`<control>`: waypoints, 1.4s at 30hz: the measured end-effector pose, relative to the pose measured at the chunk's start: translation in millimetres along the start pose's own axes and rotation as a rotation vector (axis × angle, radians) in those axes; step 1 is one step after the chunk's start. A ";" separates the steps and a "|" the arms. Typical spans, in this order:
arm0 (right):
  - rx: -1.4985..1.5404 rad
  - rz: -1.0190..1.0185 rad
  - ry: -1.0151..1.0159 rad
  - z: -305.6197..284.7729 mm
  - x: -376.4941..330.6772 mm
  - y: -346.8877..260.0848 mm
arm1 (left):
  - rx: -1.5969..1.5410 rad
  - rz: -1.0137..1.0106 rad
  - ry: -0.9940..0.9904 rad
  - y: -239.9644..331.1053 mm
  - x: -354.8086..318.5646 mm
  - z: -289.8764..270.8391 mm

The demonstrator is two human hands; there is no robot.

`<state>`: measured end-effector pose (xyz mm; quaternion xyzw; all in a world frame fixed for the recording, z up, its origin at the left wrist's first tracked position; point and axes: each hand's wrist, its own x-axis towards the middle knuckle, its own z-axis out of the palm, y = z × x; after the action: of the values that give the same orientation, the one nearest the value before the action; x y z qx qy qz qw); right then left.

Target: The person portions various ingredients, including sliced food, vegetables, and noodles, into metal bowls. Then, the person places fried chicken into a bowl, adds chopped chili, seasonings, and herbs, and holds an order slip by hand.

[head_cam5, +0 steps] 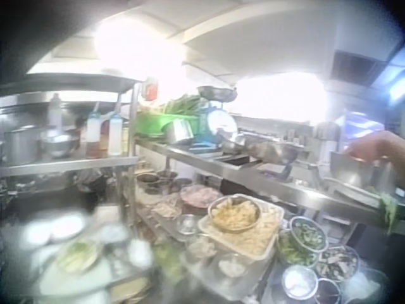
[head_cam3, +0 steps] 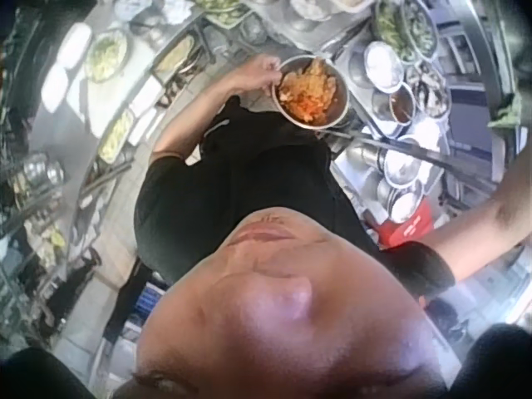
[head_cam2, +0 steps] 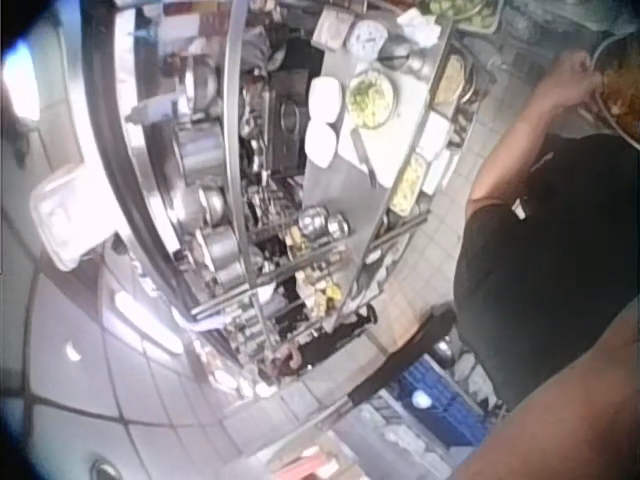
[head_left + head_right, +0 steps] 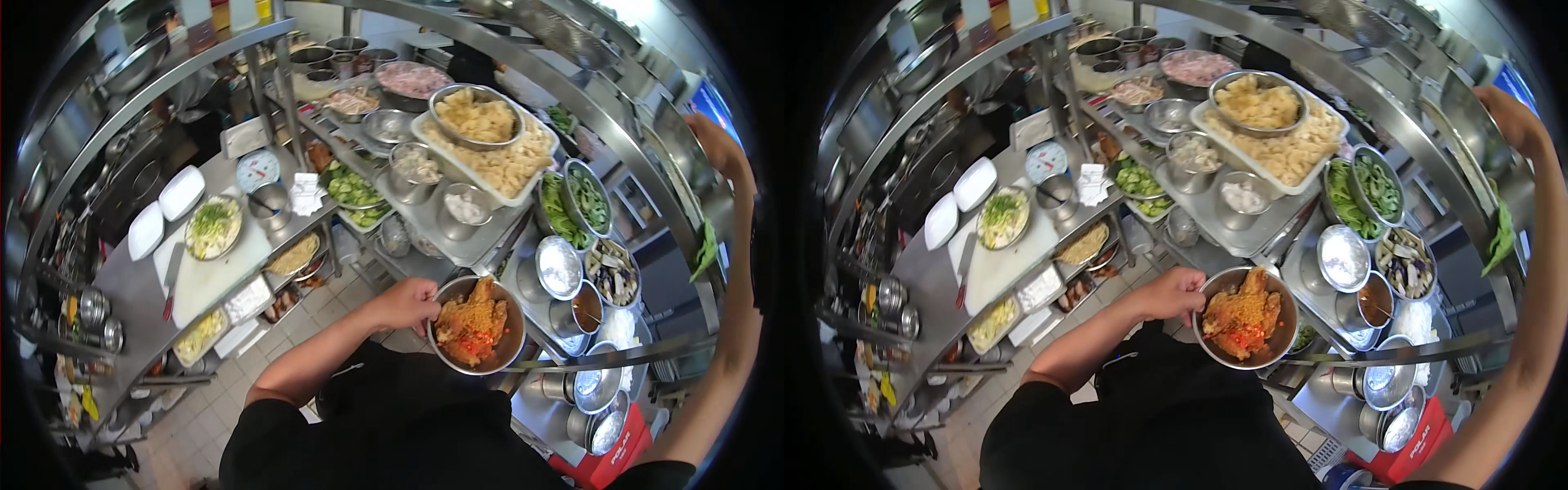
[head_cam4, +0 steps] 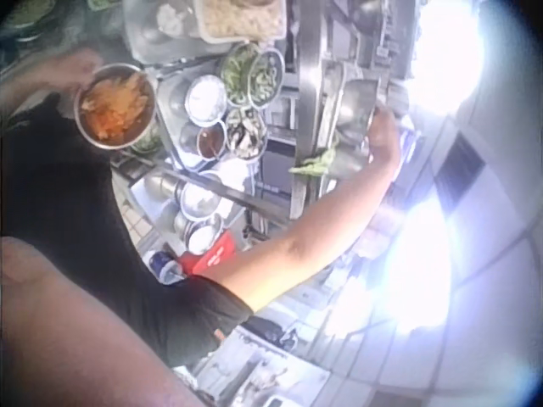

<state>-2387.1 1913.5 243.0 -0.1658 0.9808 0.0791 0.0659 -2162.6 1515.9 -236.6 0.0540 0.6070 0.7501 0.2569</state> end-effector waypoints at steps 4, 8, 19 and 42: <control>0.162 0.033 0.327 17.0 0.5 61.7 | 0.010 0.024 0.006 7.0 -2.3 3.9; 0.101 0.073 0.294 14.0 12.3 85.9 | 0.020 0.000 0.045 14.2 -10.7 9.5; 0.158 0.089 0.194 1.3 -10.1 14.5 | -0.054 0.022 0.106 26.6 -48.0 -17.8; 0.589 -0.403 -0.150 98.6 -60.5 -267.9 | 0.202 0.060 -0.041 180.5 -26.2 -73.2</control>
<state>-2230.3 1700.2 120.1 -0.3235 0.9015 -0.2095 0.1970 -2226.5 1415.8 -80.1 0.1133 0.6722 0.6912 0.2399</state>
